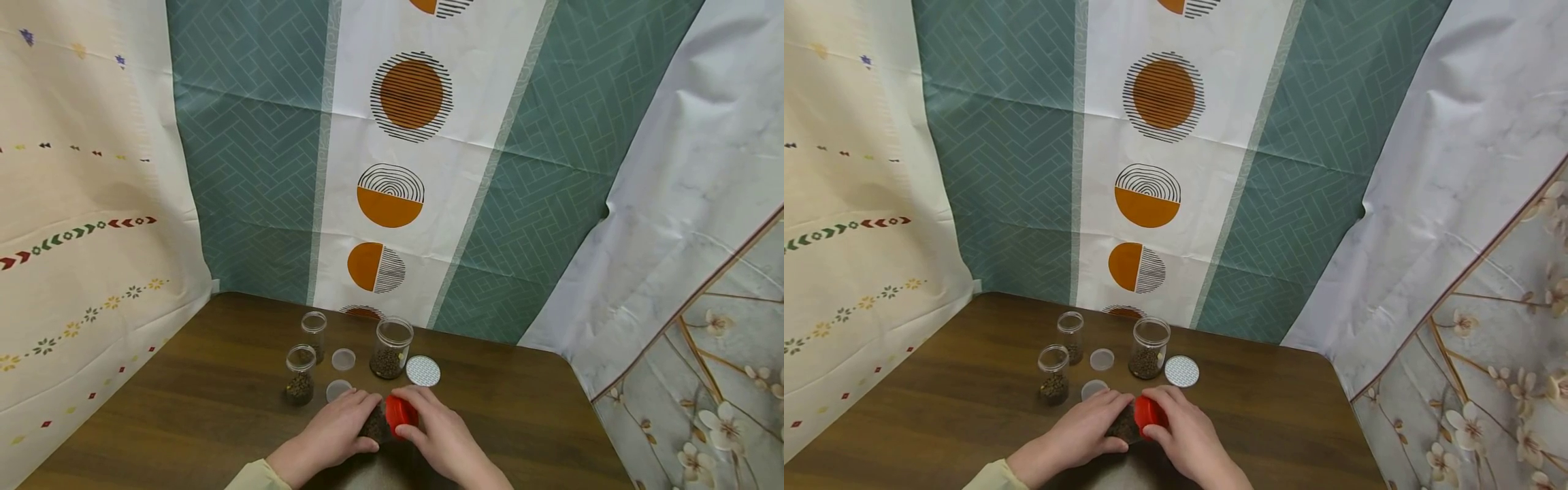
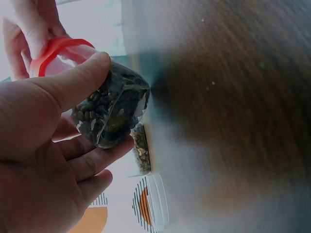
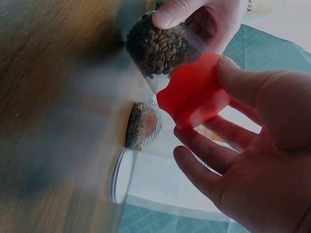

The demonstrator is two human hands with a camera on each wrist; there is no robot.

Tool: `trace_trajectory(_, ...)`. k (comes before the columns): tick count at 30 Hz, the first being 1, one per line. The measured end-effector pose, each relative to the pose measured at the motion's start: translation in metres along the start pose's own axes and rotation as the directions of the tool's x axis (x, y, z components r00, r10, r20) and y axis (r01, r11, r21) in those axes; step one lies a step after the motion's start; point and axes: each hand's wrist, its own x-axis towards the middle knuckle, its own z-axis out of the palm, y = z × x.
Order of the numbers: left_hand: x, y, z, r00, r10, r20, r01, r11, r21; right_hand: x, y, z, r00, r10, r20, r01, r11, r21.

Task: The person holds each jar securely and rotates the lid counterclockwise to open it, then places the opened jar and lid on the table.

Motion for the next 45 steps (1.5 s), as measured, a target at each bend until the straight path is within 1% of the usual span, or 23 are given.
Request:
trace_trajectory(7, -0.0005, 0.0, -0.0004, 1.0, 0.001, 0.002, -0.001, 1.0, 0.002, -0.0011, 0.0014, -0.0006, 1.0, -0.014, 0.019, 0.014, 1.0, 0.007)
trace_trajectory(13, -0.0009, -0.0004, 0.0011, 1.0, 0.007, -0.012, -0.007, 1.0, 0.006, -0.0015, 0.0017, -0.0004, 0.999, 0.006, 0.034, -0.007, 1.0, 0.03)
trace_trajectory(16, -0.0008, -0.001, 0.0016, 1.0, 0.006, -0.012, -0.006, 1.0, 0.003, 0.0, 0.0006, 0.0006, 0.999, 0.043, 0.022, -0.044, 0.998, 0.038)
trace_trajectory(22, 0.0001, -0.0021, 0.0013, 1.0, -0.005, 0.009, 0.006, 1.0, -0.012, 0.0051, -0.0043, 0.0011, 0.986, 0.169, 0.007, -0.169, 0.986, 0.005)
trace_trajectory(24, 0.0, -0.0019, 0.0011, 1.0, -0.007, 0.013, 0.007, 1.0, -0.015, 0.0064, -0.0054, 0.0012, 0.981, 0.192, 0.014, -0.192, 0.981, -0.011)
trace_trajectory(26, -0.0001, -0.0019, 0.0009, 1.0, -0.007, 0.015, 0.008, 1.0, -0.017, 0.0073, -0.0059, 0.0016, 0.98, 0.2, 0.018, -0.199, 0.98, -0.023)
trace_trajectory(31, -0.0006, -0.002, 0.001, 1.0, -0.003, 0.008, 0.003, 1.0, -0.01, 0.0073, -0.0056, 0.0017, 0.983, 0.185, 0.023, -0.184, 0.983, -0.022)
trace_trajectory(37, -0.0016, -0.0022, 0.0023, 1.0, 0.012, -0.014, -0.012, 1.0, 0.012, 0.0041, -0.0049, 0.0005, 0.991, 0.13, 0.022, -0.13, 0.992, -0.004)
trace_trajectory(45, -0.002, -0.0019, 0.0021, 1.0, 0.008, -0.021, -0.007, 1.0, 0.013, 0.002, -0.0029, 0.0005, 0.998, 0.064, 0.025, -0.064, 0.998, -0.002)
